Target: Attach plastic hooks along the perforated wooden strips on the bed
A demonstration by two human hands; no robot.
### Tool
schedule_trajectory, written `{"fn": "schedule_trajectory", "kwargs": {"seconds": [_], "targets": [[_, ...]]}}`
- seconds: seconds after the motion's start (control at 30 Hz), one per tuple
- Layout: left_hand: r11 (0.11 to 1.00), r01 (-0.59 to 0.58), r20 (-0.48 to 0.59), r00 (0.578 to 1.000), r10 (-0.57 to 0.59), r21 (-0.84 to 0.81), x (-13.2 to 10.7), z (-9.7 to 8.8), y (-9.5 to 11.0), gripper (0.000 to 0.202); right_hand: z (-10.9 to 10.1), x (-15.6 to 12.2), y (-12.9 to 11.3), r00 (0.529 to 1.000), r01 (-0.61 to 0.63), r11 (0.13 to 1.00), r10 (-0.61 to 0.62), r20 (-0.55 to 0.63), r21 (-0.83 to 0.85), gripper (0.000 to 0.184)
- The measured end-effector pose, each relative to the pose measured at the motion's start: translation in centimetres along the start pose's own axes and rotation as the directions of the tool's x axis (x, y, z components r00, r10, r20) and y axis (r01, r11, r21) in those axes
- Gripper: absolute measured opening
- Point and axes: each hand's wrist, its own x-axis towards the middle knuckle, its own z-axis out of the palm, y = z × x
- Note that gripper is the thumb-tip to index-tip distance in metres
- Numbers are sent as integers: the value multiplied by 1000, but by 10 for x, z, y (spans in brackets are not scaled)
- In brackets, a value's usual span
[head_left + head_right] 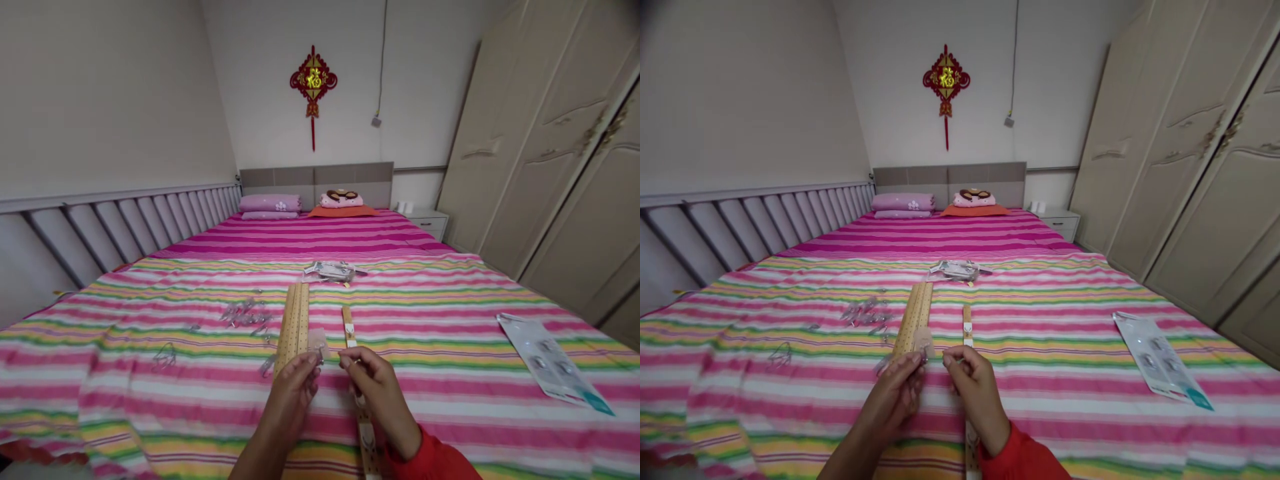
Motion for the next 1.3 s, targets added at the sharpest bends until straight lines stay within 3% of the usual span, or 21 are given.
{"fn": "schedule_trajectory", "kwargs": {"seconds": [0.2, 0.47, 0.57, 0.67, 0.77, 0.97, 1.3], "targets": [[991, 43, 48, 998, -49, 125, -6, 21, -16, 36, -15, 4, 9, 999, 26, 999, -24, -43, 33, 38], [936, -43, 64, 998, 22, 351, 11, 23, -43, 40, -30, 6, 19, 996, 16, 997, -10, -93, 69, 35], [896, -57, 53, 998, 37, 440, 16, 26, -43, 44, -34, 12, 23, 994, 27, 995, -16, -109, 99, 35], [834, -173, 118, 984, 130, 525, 26, 32, -36, 40, -39, 24, 29, 991, 19, 992, -2, -130, 129, 36], [782, -257, 160, 966, 201, 567, 43, 39, -27, 32, -45, 41, 36, 990, -5, 993, 22, -139, 121, 38], [763, -314, 195, 949, 247, 564, 96, 57, -20, 23, -55, 86, 46, 993, -38, 996, 46, -107, 77, 33], [760, -176, 76, 983, 165, 626, 176, 76, -24, 7, -66, 159, 76, 989, -47, 999, 44, -140, -15, 23]]}}
